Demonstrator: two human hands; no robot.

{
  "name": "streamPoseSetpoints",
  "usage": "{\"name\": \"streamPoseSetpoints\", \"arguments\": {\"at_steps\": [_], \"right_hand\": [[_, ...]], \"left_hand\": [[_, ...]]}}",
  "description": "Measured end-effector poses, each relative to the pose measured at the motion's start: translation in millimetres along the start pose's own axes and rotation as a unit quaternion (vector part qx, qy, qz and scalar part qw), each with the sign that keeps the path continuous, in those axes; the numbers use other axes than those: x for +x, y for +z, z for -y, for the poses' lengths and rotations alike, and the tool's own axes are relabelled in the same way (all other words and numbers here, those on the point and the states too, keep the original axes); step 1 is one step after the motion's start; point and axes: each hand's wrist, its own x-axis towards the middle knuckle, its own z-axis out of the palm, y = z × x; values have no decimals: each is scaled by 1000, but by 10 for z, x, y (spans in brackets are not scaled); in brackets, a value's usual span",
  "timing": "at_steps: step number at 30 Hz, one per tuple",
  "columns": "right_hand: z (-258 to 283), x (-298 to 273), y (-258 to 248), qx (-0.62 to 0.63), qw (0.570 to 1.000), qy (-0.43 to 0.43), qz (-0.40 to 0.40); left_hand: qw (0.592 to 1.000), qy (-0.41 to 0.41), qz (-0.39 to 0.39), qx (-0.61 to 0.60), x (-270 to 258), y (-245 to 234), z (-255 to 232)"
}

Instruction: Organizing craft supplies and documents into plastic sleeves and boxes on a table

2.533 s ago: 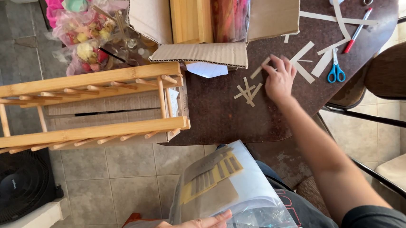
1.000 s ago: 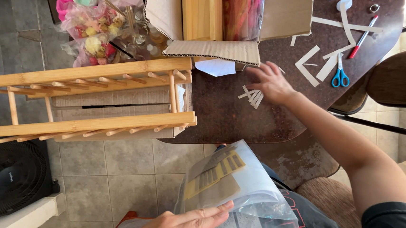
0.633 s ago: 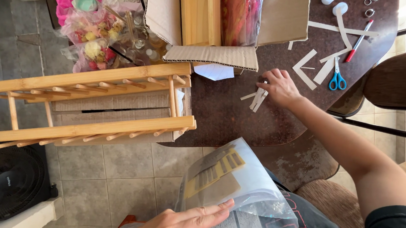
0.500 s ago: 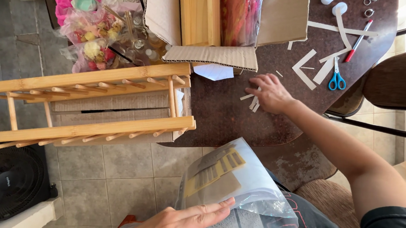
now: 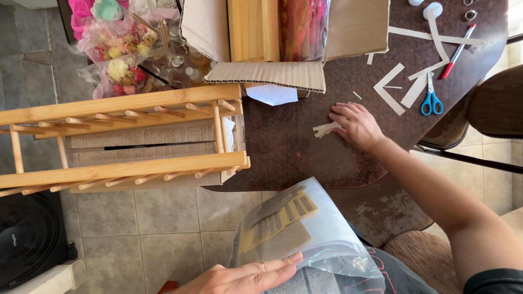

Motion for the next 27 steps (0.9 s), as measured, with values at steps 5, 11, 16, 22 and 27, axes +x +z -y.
{"name": "streamPoseSetpoints", "arguments": {"at_steps": [5, 11, 16, 22, 27], "right_hand": [[533, -101, -22, -51, 985, 108, 128], [1134, -376, 88, 128, 990, -14, 62], [1283, -832, 243, 172, 975, -131, 58], [1319, -1077, 324, 194, 972, -136, -10], [1158, -1141, 420, 156, 984, -3, -83]], "left_hand": [[1000, -3, -1, 17, -4, 36, 18], [999, -16, -28, -3, -62, 57, -69], [996, -22, -83, 37, -287, 112, -102], [986, -84, -136, 40, -391, 154, -151], [985, -133, -112, -7, -177, 96, -240]]}}
